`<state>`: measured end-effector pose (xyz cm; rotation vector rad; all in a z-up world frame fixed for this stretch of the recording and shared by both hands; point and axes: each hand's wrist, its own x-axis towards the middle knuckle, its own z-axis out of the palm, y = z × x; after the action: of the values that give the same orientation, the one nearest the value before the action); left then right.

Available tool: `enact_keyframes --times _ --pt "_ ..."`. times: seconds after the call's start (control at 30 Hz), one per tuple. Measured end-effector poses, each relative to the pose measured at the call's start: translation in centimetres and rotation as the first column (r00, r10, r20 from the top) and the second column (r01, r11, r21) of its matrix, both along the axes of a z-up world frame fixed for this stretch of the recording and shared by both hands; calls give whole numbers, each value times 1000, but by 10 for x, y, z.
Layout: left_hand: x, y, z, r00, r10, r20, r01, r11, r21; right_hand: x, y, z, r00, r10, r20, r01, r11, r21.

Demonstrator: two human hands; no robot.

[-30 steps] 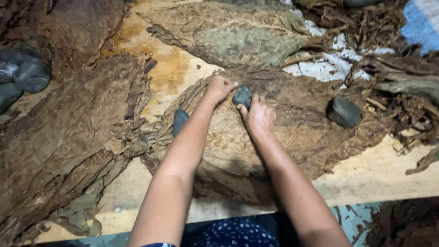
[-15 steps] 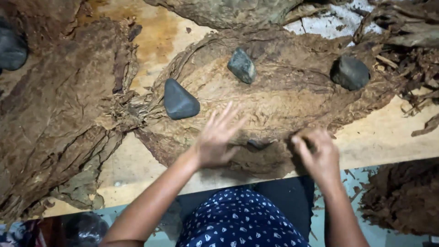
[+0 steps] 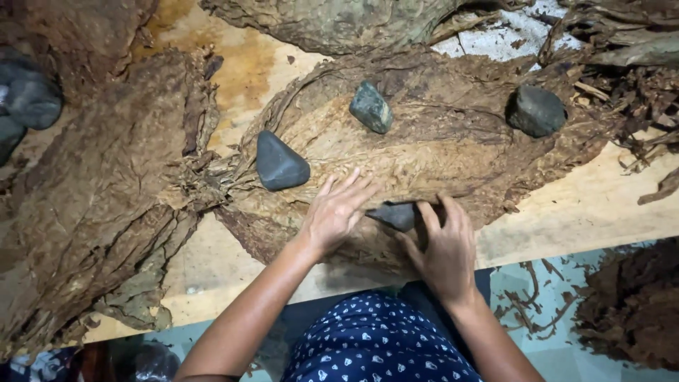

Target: The person presses large dried leaves on a wooden table using several smooth stones. They repeatedly lift and reposition the stones to apply pressure across different areas of the leaves.

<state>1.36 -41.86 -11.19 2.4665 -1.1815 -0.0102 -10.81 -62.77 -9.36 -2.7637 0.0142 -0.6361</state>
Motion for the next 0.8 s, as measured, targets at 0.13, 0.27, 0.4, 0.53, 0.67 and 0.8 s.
enact_keyframes --times 0.13,0.27,0.4,0.53,0.67,0.8 --pt "6 -1 -8 985 64 -158 -115 935 -335 -10 1 -51 957 -56 285 39 997 65" --pt "-1 -3 -2 972 62 -227 -152 901 -406 13 7 -16 1000 -17 -4 17 998 -63" --pt "-15 1 13 984 28 -178 -86 941 -327 25 4 -28 999 15 -37 -21 982 -185" --pt "-25 2 27 979 29 -203 -88 955 -283 23 3 -50 998 63 25 -59 987 -150" --pt "-24 2 20 975 47 -217 -111 950 -293 18 -6 -30 993 113 15 -108 974 -201" --pt "-29 0 23 995 36 -91 -56 973 -222 5 -22 9 978 90 -186 -114 986 -123"
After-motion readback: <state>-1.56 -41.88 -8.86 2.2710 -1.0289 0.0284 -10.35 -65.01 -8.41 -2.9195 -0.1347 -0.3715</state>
